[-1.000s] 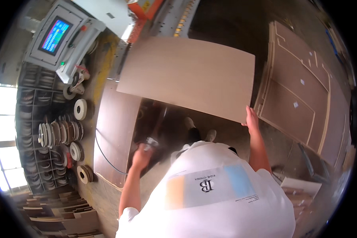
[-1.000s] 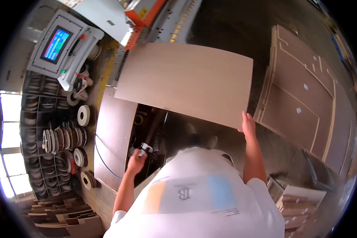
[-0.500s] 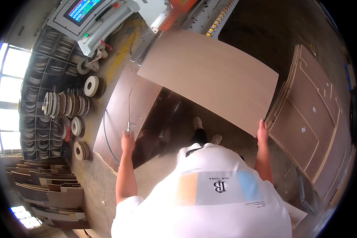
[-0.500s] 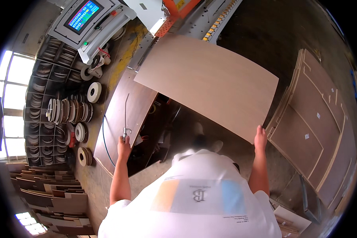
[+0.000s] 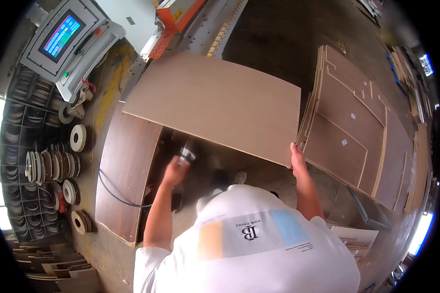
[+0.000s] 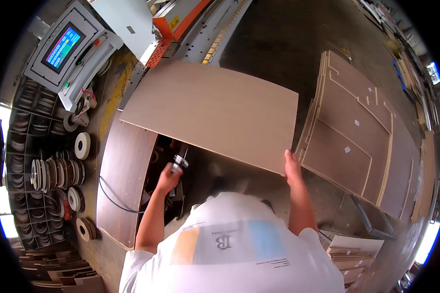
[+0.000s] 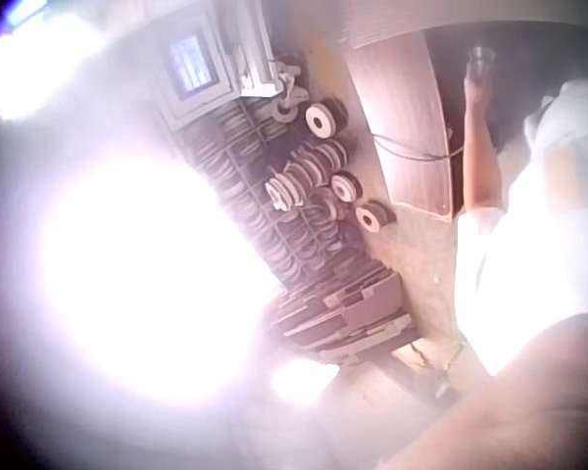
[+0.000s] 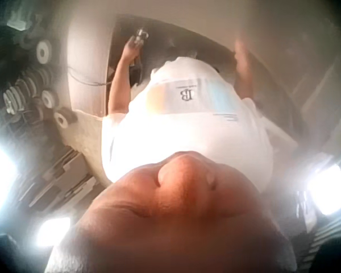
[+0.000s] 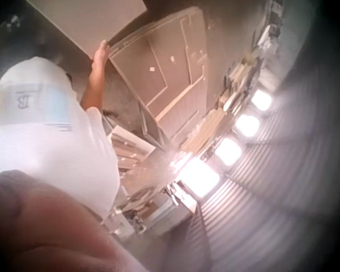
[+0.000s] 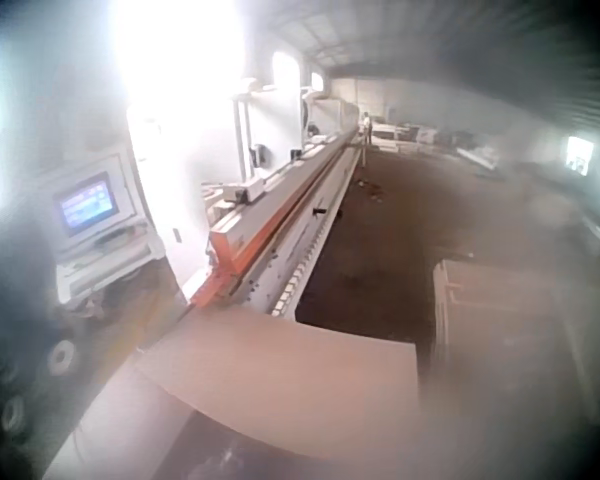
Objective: The person operates a CNC machine to cut large wooden panels, repeatedly loading and unloading sheets. Later, the person uses a screwdriver to adjust components on a separate machine.
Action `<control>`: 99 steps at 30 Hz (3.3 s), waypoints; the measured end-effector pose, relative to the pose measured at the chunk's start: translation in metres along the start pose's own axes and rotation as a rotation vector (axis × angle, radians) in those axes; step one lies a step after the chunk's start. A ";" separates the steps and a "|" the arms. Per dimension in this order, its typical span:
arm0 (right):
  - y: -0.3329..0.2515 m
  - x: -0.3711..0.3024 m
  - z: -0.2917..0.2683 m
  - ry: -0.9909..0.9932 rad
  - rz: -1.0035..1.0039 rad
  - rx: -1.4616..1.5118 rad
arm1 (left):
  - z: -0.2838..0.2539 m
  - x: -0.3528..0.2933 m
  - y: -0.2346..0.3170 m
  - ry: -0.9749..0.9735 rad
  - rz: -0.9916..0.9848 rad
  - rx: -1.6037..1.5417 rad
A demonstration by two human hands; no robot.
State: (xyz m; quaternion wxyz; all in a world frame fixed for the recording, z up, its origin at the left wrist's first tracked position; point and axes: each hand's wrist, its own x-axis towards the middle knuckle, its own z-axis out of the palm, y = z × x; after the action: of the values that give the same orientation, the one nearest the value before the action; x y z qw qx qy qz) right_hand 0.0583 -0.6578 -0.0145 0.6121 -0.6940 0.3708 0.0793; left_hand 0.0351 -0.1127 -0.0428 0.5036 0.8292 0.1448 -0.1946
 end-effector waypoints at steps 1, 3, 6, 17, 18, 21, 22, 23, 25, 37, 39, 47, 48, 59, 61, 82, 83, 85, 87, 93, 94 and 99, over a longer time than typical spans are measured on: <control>-0.002 -0.006 -0.004 0.025 0.019 0.015 | 0.006 -0.014 0.045 -0.214 -0.050 0.227; -0.013 -0.015 0.000 -0.018 0.048 0.038 | 0.012 -0.031 0.037 -0.428 0.192 0.490; 0.008 -0.002 -0.006 0.005 0.064 -0.031 | 0.003 -0.061 0.069 -0.571 0.243 0.593; 0.009 -0.023 0.028 -0.067 0.004 -0.164 | -0.006 0.005 0.077 0.144 -0.181 -0.816; -0.003 -0.028 0.033 -0.074 0.017 -0.206 | 0.003 0.016 0.091 0.196 -0.162 -0.864; -0.006 -0.022 0.043 -0.047 -0.020 -0.175 | 0.031 0.045 0.107 0.273 -0.126 -0.953; -0.005 -0.018 0.045 -0.034 -0.046 -0.219 | 0.038 0.052 0.111 0.276 -0.103 -0.983; -0.005 -0.014 0.048 -0.021 -0.073 -0.263 | 0.041 0.056 0.112 0.261 -0.082 -0.993; -0.012 -0.009 0.053 0.002 -0.095 -0.326 | 0.044 0.061 0.116 0.265 -0.089 -0.995; -0.061 0.066 0.053 0.021 -0.053 -0.316 | 0.033 0.123 0.163 0.070 -0.061 -1.009; -0.068 0.083 0.050 0.006 -0.032 -0.306 | 0.032 0.139 0.178 0.040 -0.059 -1.030; -0.125 0.138 0.055 0.005 -0.091 -0.276 | 0.015 0.192 0.219 -0.058 -0.074 -0.908; -0.125 0.143 0.053 0.029 -0.095 -0.254 | 0.010 0.194 0.229 -0.064 -0.097 -0.850; 0.003 0.095 -0.024 0.103 0.020 -0.267 | 0.109 0.102 0.258 -0.395 0.420 1.041; 0.136 0.072 -0.061 0.429 -0.190 -0.460 | 0.155 0.095 0.260 -0.465 0.457 1.024; 0.443 -0.127 -0.101 0.106 0.341 -0.221 | 0.382 -0.054 0.354 -0.732 0.811 1.046; 0.432 -0.126 -0.107 0.174 0.471 0.063 | 0.391 -0.061 0.354 -0.749 0.839 1.017; 0.425 -0.136 -0.116 0.355 0.354 0.478 | 0.406 -0.077 0.353 -0.784 0.868 1.002; 0.410 -0.139 -0.126 0.416 0.298 0.573 | 0.417 -0.089 0.356 -0.788 0.872 1.036; 0.477 -0.163 -0.138 0.293 0.047 0.150 | 0.438 -0.110 0.348 -0.828 0.930 1.023; 0.493 -0.165 -0.137 0.269 0.310 0.339 | 0.439 -0.115 0.349 -0.836 0.935 1.029; 0.547 -0.203 -0.107 0.093 0.363 0.431 | 0.439 -0.123 0.345 -0.884 0.955 0.995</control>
State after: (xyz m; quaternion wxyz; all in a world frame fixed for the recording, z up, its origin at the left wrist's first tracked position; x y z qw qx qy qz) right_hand -0.4578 -0.6569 -0.3065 0.7039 -0.4729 0.5247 0.0750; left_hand -0.0009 -0.6650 0.1008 0.1159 0.7746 -0.5392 -0.3096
